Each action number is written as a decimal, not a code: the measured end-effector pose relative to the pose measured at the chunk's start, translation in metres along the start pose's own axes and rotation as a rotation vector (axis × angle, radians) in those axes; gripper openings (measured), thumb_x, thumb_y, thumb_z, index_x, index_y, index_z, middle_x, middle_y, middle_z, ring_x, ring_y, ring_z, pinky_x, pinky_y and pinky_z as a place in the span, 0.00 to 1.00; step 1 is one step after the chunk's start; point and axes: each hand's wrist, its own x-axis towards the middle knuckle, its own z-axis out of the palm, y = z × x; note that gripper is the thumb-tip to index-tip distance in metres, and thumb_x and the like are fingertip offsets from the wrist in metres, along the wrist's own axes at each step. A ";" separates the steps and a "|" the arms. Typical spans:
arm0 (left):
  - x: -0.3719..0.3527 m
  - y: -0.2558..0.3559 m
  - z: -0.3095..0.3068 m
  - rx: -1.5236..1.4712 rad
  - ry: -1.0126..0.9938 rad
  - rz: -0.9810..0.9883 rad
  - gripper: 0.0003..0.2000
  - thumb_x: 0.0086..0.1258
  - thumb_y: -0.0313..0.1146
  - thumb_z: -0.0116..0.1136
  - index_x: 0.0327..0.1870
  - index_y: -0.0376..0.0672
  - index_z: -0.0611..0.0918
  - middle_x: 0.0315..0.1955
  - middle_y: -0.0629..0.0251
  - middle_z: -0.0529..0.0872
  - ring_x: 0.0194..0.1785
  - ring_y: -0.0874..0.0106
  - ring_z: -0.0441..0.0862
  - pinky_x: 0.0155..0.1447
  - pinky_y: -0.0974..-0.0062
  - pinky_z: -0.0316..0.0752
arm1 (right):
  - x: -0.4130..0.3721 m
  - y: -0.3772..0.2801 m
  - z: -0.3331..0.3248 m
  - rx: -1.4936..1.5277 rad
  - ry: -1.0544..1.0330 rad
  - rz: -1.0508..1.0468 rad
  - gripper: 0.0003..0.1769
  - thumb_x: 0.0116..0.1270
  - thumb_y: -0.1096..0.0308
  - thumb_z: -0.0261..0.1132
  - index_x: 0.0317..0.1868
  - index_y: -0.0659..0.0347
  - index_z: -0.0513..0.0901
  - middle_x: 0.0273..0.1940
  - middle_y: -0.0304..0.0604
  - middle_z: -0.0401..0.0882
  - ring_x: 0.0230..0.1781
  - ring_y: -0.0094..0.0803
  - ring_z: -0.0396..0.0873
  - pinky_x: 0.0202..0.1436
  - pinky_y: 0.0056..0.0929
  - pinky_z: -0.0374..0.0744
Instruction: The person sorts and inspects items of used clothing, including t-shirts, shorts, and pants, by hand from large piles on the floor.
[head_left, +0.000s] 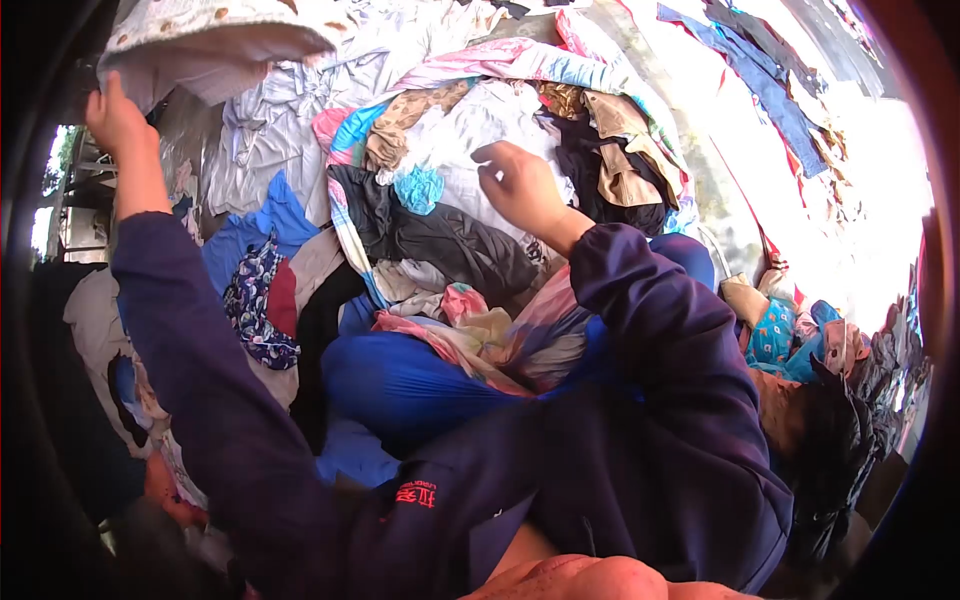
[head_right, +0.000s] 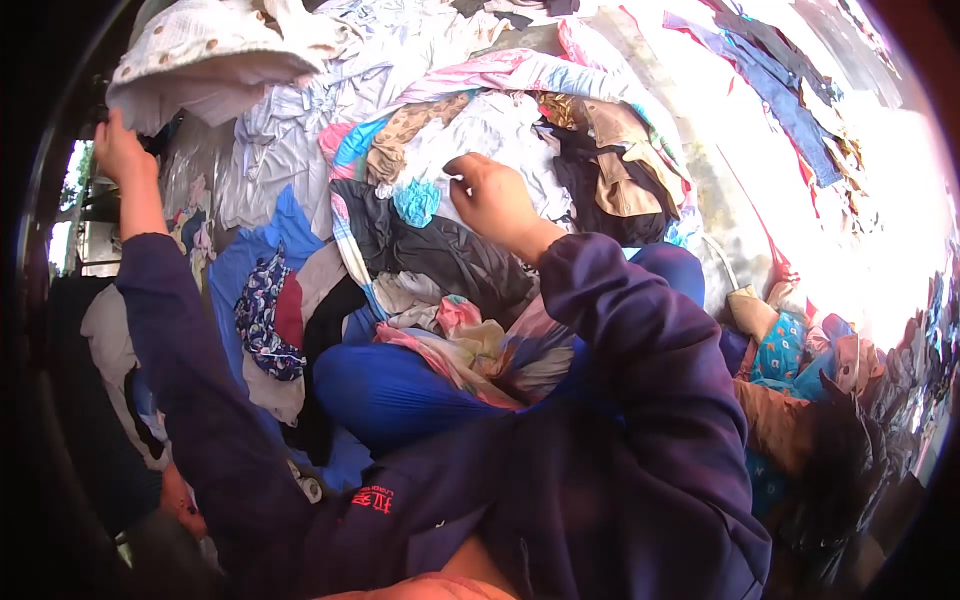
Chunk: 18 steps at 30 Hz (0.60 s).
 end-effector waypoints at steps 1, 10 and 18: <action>-0.033 -0.014 0.001 0.020 -0.068 0.023 0.22 0.71 0.34 0.63 0.62 0.33 0.75 0.52 0.55 0.83 0.54 0.66 0.80 0.59 0.66 0.77 | 0.005 0.025 0.011 0.000 0.017 0.092 0.13 0.60 0.72 0.62 0.45 0.61 0.85 0.43 0.52 0.86 0.38 0.46 0.86 0.43 0.39 0.83; -0.399 0.012 -0.022 0.312 -1.121 -0.575 0.13 0.70 0.34 0.65 0.49 0.34 0.84 0.37 0.61 0.89 0.40 0.75 0.86 0.47 0.77 0.80 | -0.096 0.216 0.119 -0.202 -0.398 0.794 0.13 0.56 0.68 0.62 0.36 0.66 0.88 0.26 0.52 0.86 0.26 0.39 0.87 0.38 0.35 0.85; -0.367 -0.046 -0.056 0.306 -0.567 -0.525 0.10 0.72 0.32 0.64 0.44 0.32 0.84 0.33 0.64 0.88 0.38 0.78 0.85 0.44 0.79 0.79 | -0.188 0.189 0.174 -0.412 -0.319 0.897 0.17 0.56 0.64 0.63 0.39 0.71 0.84 0.41 0.66 0.84 0.46 0.57 0.84 0.54 0.48 0.81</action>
